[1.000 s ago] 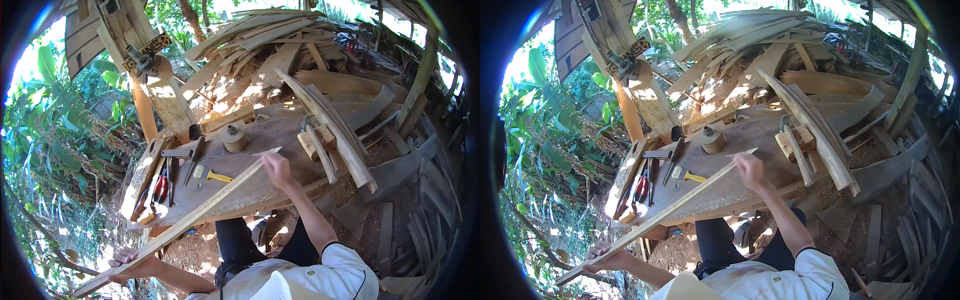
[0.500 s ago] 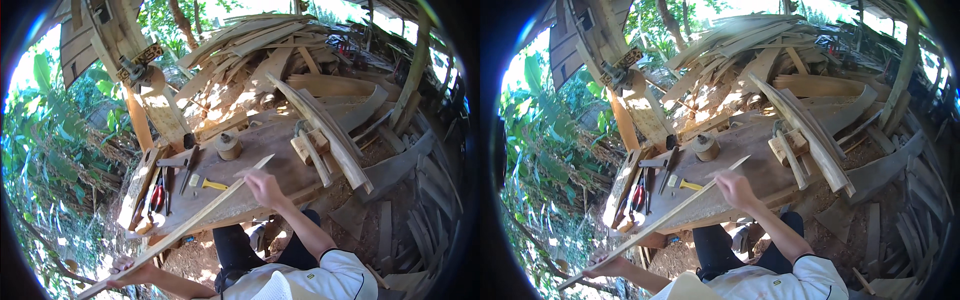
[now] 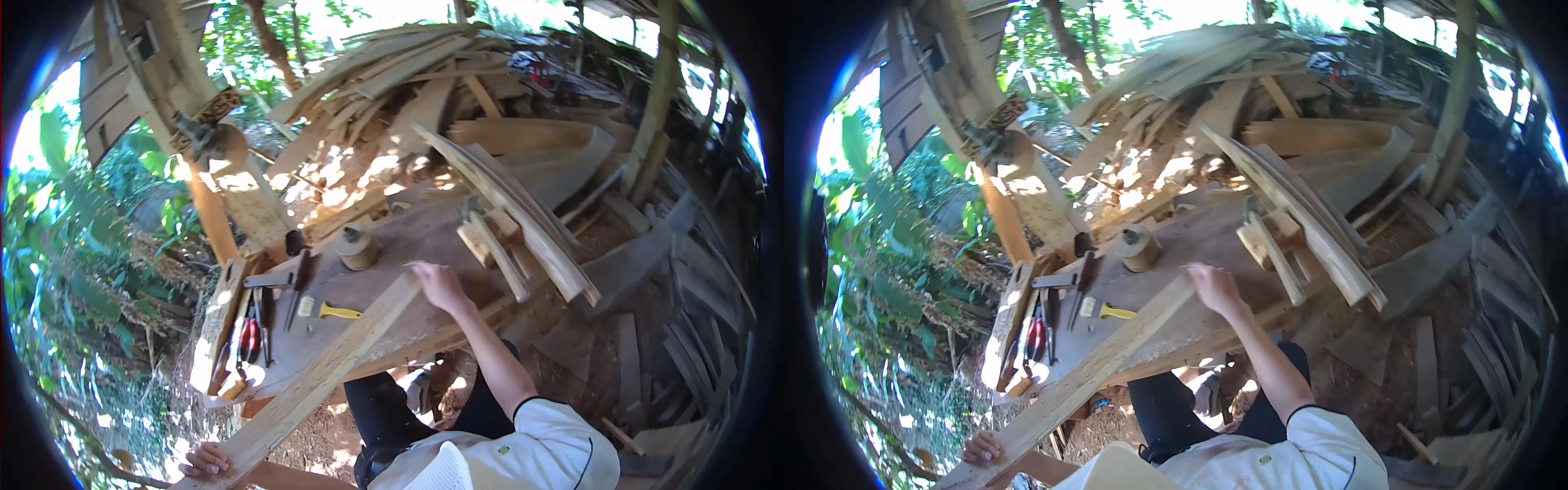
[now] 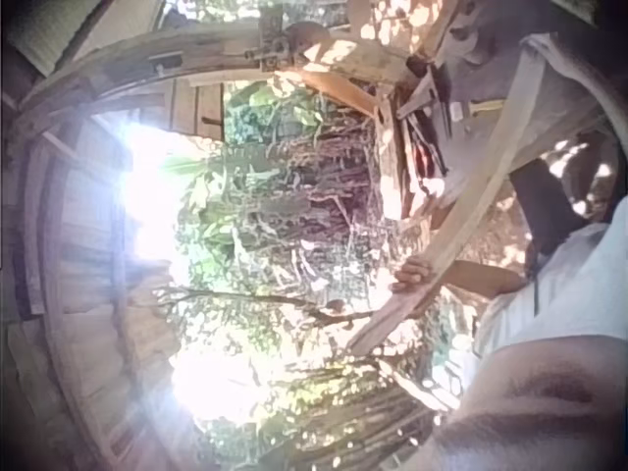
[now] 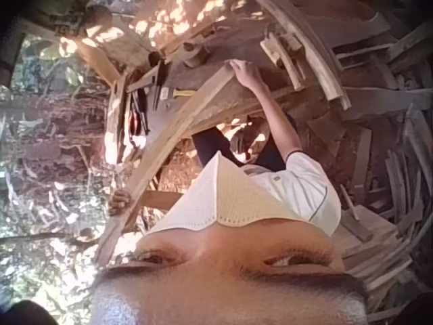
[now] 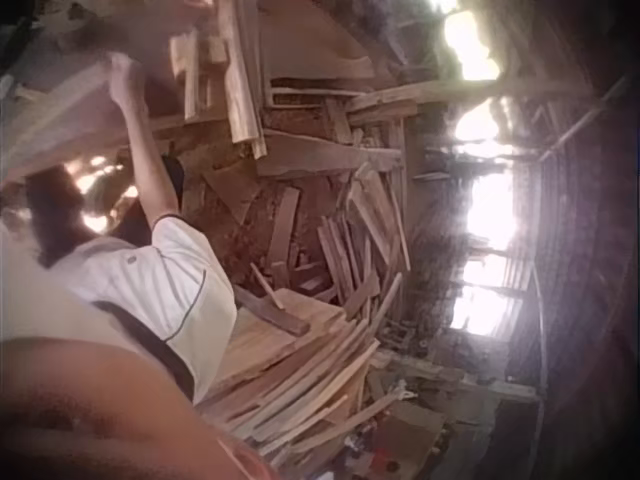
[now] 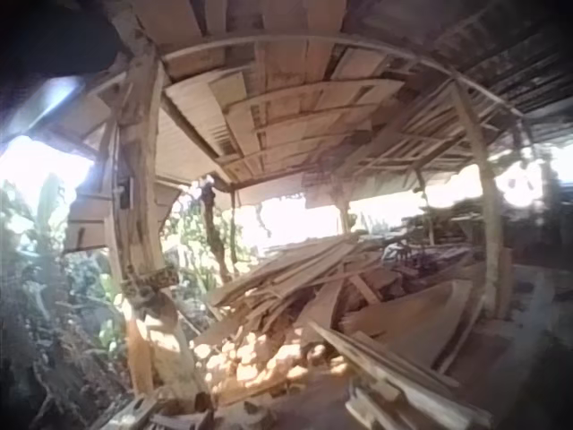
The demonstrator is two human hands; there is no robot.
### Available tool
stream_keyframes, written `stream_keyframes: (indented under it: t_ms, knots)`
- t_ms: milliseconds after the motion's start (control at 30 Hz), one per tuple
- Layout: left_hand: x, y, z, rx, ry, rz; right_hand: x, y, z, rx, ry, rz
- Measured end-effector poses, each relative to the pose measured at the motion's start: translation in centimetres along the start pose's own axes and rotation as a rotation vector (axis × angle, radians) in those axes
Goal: The person smooths a long wooden plank by hand, then uses a yellow brush to sweep the surface and a small container to apply a finish. The person repeatedly brushes the plank and the workbench, handling the plank and tools throughout the sequence.
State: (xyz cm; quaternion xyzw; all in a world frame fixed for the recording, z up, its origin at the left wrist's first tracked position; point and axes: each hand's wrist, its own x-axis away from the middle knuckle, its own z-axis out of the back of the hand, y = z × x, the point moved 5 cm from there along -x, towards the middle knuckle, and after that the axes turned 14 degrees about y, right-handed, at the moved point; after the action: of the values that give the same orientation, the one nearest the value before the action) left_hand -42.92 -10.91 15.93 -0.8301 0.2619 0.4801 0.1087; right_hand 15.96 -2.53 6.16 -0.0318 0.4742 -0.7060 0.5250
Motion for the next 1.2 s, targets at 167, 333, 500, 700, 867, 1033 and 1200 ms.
stream_keyframes:
  t_ms: [167, 333, 500, 700, 867, 1033, 1200]
  knots:
    - [-0.7, 5.2, 4.7, 0.06, -0.083, 0.048, 4.8, -8.4, -3.2, -0.237, -0.021, 0.34]
    - [-0.5, 2.0, -1.2, -0.05, 0.034, 0.017, 2.4, -2.7, 0.0, -0.095, -0.024, 0.063]
    - [-0.7, 2.6, 1.1, 0.052, 0.1, 0.009, 7.9, -9.8, -1.2, -0.397, -0.161, 0.367]
    - [-0.4, 4.1, -1.6, 0.089, -0.205, 0.065, 15.3, -25.8, -0.5, -0.775, -0.355, 0.621]
    - [-0.5, 2.4, -7.2, -0.043, -0.022, -0.153, 14.7, -26.1, 0.8, -0.871, -0.54, 0.529]
    - [0.4, 4.6, -1.4, -0.048, 0.03, -0.082, 8.9, -14.0, -1.5, -0.45, -0.389, 0.208]
    - [2.9, 1.7, -6.6, -0.144, 0.132, -0.145, 13.8, -25.0, 2.1, -0.784, -0.368, 0.54]
